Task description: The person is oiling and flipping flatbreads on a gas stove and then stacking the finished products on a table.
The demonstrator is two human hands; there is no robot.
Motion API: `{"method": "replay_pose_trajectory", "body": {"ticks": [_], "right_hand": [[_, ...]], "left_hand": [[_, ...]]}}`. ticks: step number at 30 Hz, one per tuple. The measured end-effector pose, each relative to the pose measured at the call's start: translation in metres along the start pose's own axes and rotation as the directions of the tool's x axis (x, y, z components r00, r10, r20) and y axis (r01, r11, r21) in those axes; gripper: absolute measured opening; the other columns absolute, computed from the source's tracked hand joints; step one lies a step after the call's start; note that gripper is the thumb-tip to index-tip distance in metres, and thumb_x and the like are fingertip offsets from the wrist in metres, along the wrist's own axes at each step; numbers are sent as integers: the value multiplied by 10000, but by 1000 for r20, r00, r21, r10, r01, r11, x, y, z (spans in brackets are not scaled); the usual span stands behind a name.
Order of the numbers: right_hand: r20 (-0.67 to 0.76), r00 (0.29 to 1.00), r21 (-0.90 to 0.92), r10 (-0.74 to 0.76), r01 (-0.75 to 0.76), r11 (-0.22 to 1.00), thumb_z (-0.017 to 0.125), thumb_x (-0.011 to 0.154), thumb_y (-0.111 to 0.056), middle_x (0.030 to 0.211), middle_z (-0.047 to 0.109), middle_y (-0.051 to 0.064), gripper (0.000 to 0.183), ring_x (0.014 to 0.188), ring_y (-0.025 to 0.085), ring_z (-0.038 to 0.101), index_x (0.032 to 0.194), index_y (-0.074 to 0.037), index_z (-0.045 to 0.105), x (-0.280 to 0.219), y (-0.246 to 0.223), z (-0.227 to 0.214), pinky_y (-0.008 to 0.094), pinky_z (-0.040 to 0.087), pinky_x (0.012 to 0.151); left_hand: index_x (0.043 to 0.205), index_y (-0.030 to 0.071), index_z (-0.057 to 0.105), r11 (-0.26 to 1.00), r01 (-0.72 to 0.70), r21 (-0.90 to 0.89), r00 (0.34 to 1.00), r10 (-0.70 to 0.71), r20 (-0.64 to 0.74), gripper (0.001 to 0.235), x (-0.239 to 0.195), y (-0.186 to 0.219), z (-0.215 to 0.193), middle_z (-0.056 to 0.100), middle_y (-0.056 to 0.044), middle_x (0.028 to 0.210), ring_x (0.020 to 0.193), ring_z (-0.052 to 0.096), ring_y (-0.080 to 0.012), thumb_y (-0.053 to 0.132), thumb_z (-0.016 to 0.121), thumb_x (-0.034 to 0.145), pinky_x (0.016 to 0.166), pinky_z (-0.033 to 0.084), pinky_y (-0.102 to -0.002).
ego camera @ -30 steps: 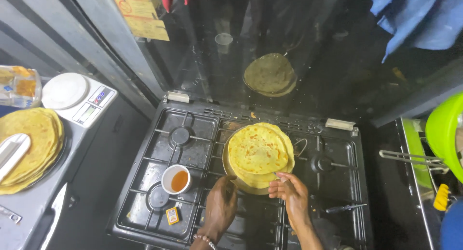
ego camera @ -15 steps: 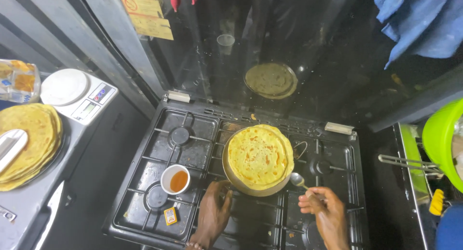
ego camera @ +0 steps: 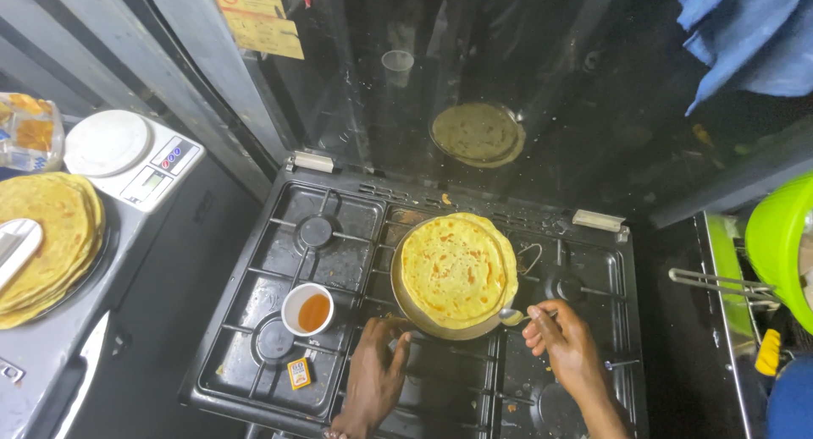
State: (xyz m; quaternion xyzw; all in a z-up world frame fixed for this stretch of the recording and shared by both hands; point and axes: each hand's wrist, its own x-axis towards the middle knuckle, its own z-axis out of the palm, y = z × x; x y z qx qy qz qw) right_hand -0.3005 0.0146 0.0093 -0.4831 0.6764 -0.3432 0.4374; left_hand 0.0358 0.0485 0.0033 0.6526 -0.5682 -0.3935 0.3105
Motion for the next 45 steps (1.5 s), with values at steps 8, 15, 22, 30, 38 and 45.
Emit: {"method": "replay_pose_trajectory", "body": {"ticks": [8,15,22,30,38,45], "right_hand": [[73,983,117,170,-178,977,669,1049,-408,909,847,220,473,721,311,800,1119,49,767,4,18,25,424,665,666],[-59,972,507,226,-166,846,669,1081,-149,1108,853,406,344,955,487,849,1257,138,739,-43,23,74,530,708,847],[-177,970,610,167,-25,792,698,1053,-84,1058,832,400,308,937,500,838,1260,143,721,-24,54,95,561,703,903],[-185,983,565,21,89,820,747,1040,-242,999,845,321,377,826,417,841,1198,100,749,1,0,76,528,732,821],[-71,993,455,90,-48,889,714,1069,-261,1016,859,297,355,798,391,839,1202,68,737,11,-2,62,491,722,755],[-249,958,346,141,-48,937,689,1058,-342,914,854,313,476,689,395,810,1211,105,755,-19,75,38,456,663,605]], "left_hand": [[1318,161,772,1000,26,-4,1000,-26,0,504,-2,-1,-8,756,-78,1226,1078,801,-255,548,542,1090,850,636,-436],[1321,173,771,1000,-6,-1,1000,6,11,544,-4,1,-5,730,-88,1210,1112,786,-280,592,518,1083,916,616,-471],[1339,184,771,997,-48,60,998,46,41,550,-3,1,0,742,-83,1166,1083,765,-278,584,484,1094,921,607,-477],[1246,135,782,981,-191,39,982,191,5,503,-2,3,-1,808,-119,1217,1256,728,-349,531,500,1119,1103,533,-513],[1304,204,777,997,-65,29,998,64,25,498,-6,8,-6,745,-71,1198,1111,797,-266,576,525,1089,951,620,-468],[1305,167,795,999,-35,20,999,36,-28,542,-6,-15,-6,757,-76,1230,1147,818,-281,591,554,1069,951,632,-462]]}}
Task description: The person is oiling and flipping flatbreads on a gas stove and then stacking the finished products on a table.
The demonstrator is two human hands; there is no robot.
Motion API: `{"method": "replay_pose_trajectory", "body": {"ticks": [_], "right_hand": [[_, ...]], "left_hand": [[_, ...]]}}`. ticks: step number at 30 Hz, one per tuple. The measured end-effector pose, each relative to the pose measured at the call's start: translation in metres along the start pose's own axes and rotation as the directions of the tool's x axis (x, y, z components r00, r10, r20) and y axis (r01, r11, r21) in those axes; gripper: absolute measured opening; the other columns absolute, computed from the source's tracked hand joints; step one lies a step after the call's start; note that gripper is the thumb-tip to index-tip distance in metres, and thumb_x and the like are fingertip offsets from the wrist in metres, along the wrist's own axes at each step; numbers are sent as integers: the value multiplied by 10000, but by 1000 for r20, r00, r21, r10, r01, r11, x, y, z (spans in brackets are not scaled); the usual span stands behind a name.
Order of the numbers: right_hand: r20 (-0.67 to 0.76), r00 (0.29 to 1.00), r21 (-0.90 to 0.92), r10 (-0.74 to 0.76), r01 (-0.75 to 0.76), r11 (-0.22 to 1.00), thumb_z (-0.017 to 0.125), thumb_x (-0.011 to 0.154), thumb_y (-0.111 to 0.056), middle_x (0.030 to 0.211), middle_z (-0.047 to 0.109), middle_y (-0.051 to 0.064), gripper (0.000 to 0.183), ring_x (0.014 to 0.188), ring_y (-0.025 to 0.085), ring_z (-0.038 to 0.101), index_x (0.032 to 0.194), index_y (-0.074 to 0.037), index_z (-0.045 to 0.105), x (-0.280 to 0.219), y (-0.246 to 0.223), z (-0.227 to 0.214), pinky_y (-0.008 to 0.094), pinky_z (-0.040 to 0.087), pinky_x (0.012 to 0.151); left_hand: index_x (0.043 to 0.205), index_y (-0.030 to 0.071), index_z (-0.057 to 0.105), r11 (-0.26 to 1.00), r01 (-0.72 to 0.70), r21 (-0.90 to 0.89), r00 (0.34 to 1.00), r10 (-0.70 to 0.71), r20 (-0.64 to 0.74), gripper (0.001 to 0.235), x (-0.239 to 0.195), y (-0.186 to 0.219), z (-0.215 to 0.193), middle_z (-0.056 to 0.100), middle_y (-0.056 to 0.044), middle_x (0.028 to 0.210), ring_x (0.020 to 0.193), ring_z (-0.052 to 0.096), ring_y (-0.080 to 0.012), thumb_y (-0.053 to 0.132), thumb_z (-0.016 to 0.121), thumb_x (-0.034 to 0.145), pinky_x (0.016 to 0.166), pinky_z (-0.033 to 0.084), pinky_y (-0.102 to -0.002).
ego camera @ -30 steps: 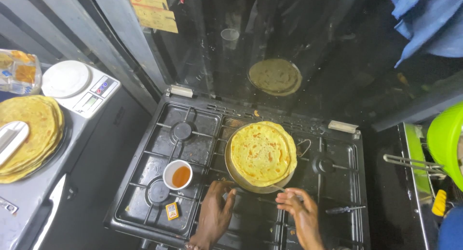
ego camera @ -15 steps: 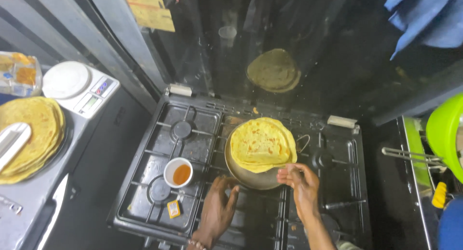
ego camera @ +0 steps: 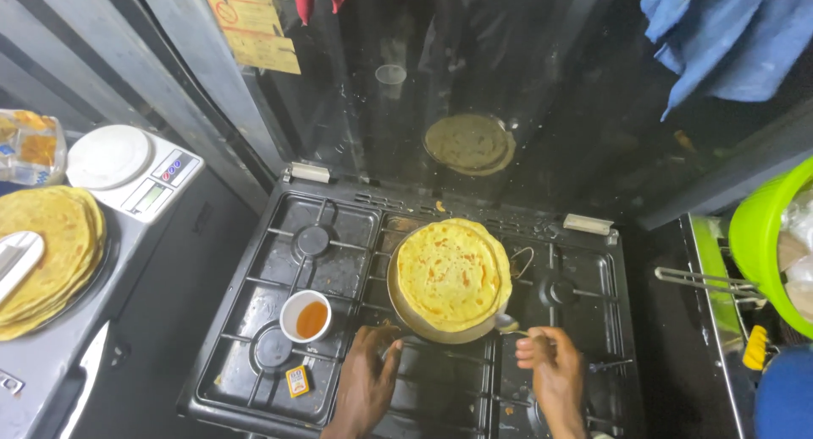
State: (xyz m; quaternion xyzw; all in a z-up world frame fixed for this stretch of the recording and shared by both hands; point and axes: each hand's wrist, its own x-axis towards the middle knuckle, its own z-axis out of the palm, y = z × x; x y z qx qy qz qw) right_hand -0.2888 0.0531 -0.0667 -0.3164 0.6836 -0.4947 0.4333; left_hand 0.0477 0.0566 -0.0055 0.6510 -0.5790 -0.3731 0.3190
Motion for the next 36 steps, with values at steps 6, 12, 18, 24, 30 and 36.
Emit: {"method": "replay_pose_trajectory", "body": {"ticks": [6,12,18,24,30,36], "right_hand": [[-110,983,-288,-149,112,951,564,1147,-239,1137,862,240,356,966,326,848,1350,-3,737,-11,-44,1,416,697,847],[-19,936,-661,-352,253,707,550,1116,-205,1206,891,135,349,1052,397,868,1360,-69,759,3,-51,11,543,646,952],[57,945,-725,-323,262,637,576,1128,-285,1227,892,112,326,1073,416,844,1368,-136,739,14,-36,8,583,528,1108],[96,975,-698,-200,209,685,583,1117,-317,1220,905,104,314,1065,341,896,1294,-138,770,-4,-62,12,496,692,891],[221,965,-709,-141,258,657,617,1133,-201,674,761,34,174,454,158,588,1199,-124,759,-6,-89,19,372,438,494],[232,969,-691,84,103,716,508,1121,-402,1030,936,65,368,892,220,901,1054,-139,757,4,-74,23,411,645,829]], "left_hand": [[1369,177,774,999,-33,7,999,33,32,478,7,19,5,743,-63,1194,1066,801,-266,501,585,1071,911,625,-455],[1461,110,699,997,-79,26,989,75,126,587,16,52,17,732,-81,1211,1047,783,-235,545,520,1110,931,654,-429],[1447,103,701,994,-102,29,987,98,129,616,16,49,25,748,-125,1264,1135,770,-283,572,510,1095,982,613,-500],[1443,123,697,997,-71,28,988,67,139,646,15,40,21,741,-89,1240,1121,763,-249,624,499,1086,944,631,-474],[1381,78,727,996,-88,-3,985,88,151,729,22,50,21,754,-136,1302,1101,808,-266,685,464,1073,959,668,-471],[1338,45,761,988,-149,29,981,144,130,497,42,50,23,752,-163,1364,1237,772,-346,445,580,1104,1051,639,-518]]}}
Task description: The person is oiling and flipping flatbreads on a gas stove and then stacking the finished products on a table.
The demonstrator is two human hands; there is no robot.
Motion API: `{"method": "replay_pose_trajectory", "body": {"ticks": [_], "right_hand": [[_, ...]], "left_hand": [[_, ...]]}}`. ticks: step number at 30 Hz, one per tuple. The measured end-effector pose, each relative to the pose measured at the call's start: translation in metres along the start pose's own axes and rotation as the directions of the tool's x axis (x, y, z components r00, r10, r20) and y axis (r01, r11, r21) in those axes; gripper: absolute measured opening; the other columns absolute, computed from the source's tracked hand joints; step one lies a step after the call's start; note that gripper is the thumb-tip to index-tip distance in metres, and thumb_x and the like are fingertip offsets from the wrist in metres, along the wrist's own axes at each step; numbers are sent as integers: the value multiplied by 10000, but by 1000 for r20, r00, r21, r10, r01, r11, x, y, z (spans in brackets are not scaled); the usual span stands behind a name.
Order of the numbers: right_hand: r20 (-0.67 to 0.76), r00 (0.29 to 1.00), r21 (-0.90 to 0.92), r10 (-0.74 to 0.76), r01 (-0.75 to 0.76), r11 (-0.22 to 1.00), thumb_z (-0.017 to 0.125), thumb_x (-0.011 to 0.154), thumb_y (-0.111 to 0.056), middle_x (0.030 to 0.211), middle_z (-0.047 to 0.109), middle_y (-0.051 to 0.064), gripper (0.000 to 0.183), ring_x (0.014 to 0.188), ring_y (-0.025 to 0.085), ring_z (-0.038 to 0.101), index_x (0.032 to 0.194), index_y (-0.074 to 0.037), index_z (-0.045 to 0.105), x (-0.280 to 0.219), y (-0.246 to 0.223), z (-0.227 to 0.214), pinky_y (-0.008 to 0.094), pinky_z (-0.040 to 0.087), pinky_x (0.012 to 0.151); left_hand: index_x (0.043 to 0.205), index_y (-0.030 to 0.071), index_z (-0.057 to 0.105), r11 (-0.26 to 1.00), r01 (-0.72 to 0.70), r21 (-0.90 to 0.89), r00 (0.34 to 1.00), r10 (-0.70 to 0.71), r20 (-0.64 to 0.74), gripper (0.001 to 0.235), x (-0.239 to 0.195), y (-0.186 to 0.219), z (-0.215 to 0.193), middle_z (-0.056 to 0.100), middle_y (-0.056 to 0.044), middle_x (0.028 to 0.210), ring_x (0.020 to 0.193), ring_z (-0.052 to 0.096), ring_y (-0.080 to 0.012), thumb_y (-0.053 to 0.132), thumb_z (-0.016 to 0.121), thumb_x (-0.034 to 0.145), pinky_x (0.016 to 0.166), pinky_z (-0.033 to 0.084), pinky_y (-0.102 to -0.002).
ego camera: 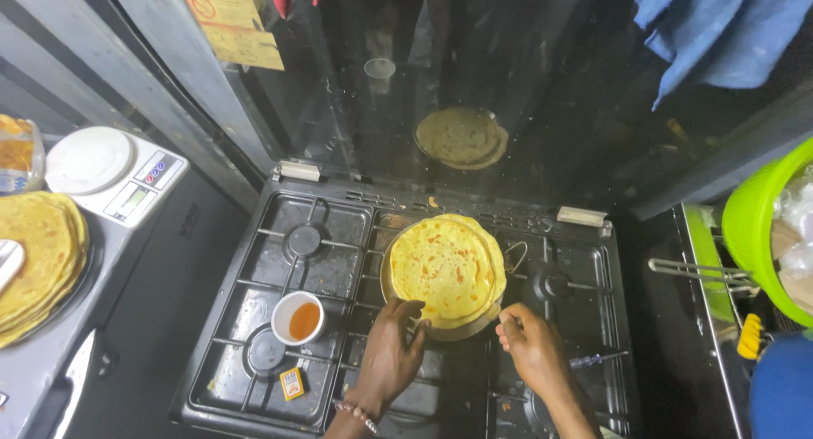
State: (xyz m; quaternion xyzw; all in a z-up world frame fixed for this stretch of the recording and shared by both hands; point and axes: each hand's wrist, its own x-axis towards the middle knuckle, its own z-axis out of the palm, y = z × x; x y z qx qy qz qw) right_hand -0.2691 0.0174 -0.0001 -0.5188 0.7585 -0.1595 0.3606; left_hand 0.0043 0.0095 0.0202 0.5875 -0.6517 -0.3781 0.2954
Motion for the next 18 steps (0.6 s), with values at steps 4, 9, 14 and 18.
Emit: {"method": "replay_pose_trajectory", "body": {"ticks": [4,9,14,18], "right_hand": [[-51,997,632,50,-6,775,617,1040,-426,1085,874,271,552,898,354,856,1281,45,774,1,60,39,443,723,831],[-71,960,935,271,-31,353,632,1068,-53,1155,786,489,454,994,554,801,1450,189,670,-10,33,73,554,664,924],[86,915,897,394,-243,370,616,1135,-150,653,599,150,257,435,232,516,1215,53,752,41,50,109,340,265,341],[18,914,814,406,-250,525,597,1108,-208,634,460,21,258,443,121,390,1170,-40,782,47,55,112,273,175,340]], "left_hand": [[1372,49,732,996,-92,17,996,92,-11,494,12,-11,4,767,-173,1319,1160,779,-355,430,592,1091,1000,609,-508],[1502,51,635,996,-63,55,995,59,77,498,32,-13,18,774,-182,1390,1256,764,-358,370,623,1120,1069,620,-513],[1523,21,627,987,-68,145,982,41,182,502,69,-10,31,729,-211,1463,1412,648,-387,168,691,1047,1212,539,-531],[1471,-6,670,980,-143,141,977,117,180,456,85,-29,48,735,-236,1407,1336,671,-426,169,642,1052,1128,560,-547]]}}
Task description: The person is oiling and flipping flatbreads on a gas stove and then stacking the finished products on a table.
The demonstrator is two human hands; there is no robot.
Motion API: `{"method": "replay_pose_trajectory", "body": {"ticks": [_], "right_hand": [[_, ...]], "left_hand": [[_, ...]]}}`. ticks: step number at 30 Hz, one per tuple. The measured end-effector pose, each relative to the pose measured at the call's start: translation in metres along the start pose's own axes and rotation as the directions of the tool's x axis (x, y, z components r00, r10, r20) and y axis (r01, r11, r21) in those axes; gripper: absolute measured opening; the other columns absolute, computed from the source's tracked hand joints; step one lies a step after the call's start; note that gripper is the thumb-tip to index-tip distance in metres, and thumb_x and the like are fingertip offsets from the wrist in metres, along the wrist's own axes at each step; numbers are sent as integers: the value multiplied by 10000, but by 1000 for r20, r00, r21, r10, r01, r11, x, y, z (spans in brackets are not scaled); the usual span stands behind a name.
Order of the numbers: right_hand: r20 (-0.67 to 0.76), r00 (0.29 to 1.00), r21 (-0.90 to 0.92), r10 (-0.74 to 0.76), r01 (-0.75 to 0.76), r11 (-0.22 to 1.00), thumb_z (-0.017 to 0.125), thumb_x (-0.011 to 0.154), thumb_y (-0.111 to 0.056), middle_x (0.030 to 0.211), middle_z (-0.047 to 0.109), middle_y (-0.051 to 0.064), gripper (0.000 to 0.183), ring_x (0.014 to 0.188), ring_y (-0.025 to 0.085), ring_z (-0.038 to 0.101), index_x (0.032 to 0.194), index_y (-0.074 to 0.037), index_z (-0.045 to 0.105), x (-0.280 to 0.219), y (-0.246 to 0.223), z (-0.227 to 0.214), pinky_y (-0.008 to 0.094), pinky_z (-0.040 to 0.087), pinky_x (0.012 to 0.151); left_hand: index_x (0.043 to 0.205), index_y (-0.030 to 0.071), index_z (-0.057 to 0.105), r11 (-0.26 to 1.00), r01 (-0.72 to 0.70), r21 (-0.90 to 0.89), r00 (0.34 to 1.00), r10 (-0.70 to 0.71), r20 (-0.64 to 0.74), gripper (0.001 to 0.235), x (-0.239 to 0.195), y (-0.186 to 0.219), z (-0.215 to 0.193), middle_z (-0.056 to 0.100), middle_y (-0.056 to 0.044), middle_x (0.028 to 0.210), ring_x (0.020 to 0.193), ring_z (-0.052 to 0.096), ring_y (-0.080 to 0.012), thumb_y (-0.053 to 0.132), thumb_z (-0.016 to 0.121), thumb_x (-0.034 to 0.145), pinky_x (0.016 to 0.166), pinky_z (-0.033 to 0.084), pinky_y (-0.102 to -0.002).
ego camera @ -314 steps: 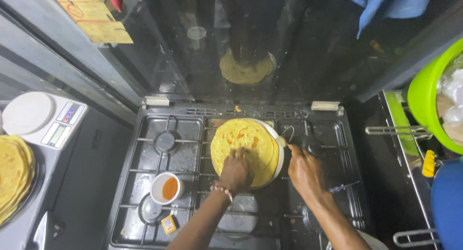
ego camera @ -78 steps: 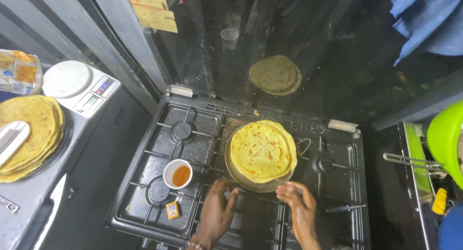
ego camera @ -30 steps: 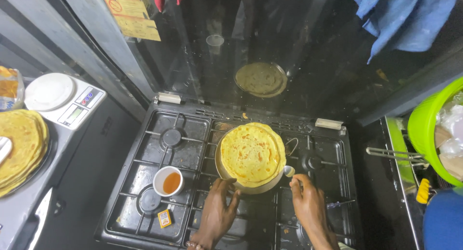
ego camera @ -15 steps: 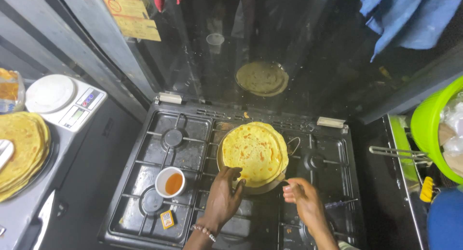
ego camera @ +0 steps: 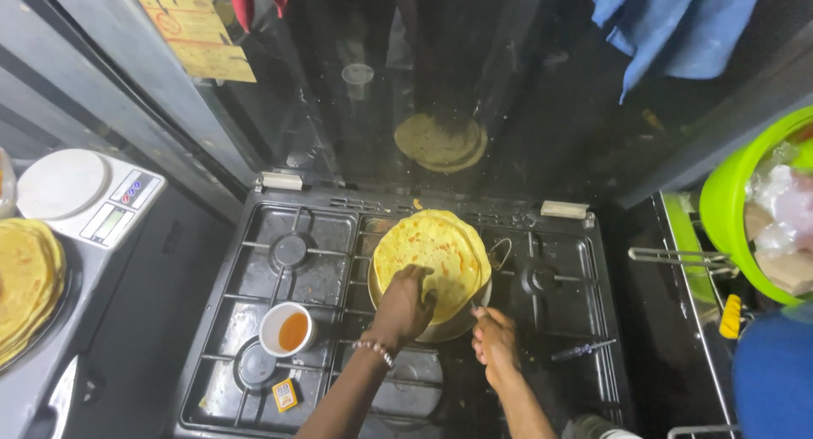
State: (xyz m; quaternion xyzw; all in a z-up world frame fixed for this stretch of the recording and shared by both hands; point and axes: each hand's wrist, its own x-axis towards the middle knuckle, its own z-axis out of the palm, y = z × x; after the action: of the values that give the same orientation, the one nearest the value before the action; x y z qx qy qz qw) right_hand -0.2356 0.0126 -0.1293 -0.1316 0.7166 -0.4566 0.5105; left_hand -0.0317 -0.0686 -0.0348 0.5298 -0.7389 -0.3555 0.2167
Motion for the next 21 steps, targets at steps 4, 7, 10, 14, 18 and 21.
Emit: {"method": "replay_pose_trajectory", "body": {"ticks": [4,7,10,14,18,21], "right_hand": [[54,984,45,-172,170,984,691,1103,-321,582,390,-27,243,452,75,338,1009,-111,768,4,-1,14,276,209,378],[34,967,-24,-252,253,967,688,1084,-352,562,412,-12,308,462,102,373,868,-131,684,-48,-15,27,318,268,417],[82,938,-259,-337,347,901,585,1072,-334,592,513,26,333,532,183,497,826,-127,674,-71,-38,47,401,380,546],[86,950,-395,-299,308,865,563,1041,-388,661,604,24,331,651,222,618,908,-143,740,-68,-28,46,417,483,708],[179,942,129,-285,265,956,734,1061,-414,585,425,-32,346,441,60,344,1147,-84,793,8,53,-6,295,227,354],[185,981,17,-62,60,998,721,1081,-304,539,370,8,350,368,109,345,1304,-45,799,20,47,-40,312,231,299]], "left_hand": [[1483,-23,660,997,-66,26,998,66,11,528,27,-22,16,717,-271,1416,1303,664,-469,204,596,1011,1151,511,-567],[1515,-34,638,997,-76,-13,995,77,62,592,17,-27,36,696,-284,1437,1283,668,-488,141,617,950,1138,521,-566],[1279,19,655,994,-104,-26,990,106,96,336,22,-7,17,736,-231,1305,1192,641,-422,216,510,1048,1046,518,-546],[1531,-13,634,999,20,-40,991,-15,136,473,14,-7,15,671,-215,1457,1293,689,-396,178,561,1104,1160,586,-498],[1467,-67,646,977,-192,-88,978,183,-100,869,3,-37,37,701,-254,1312,1175,732,-416,469,945,850,1053,567,-455],[1539,-9,599,992,-79,-98,994,72,-81,617,-34,-5,-27,621,-270,1479,1386,609,-476,193,696,964,1215,459,-529]]}}
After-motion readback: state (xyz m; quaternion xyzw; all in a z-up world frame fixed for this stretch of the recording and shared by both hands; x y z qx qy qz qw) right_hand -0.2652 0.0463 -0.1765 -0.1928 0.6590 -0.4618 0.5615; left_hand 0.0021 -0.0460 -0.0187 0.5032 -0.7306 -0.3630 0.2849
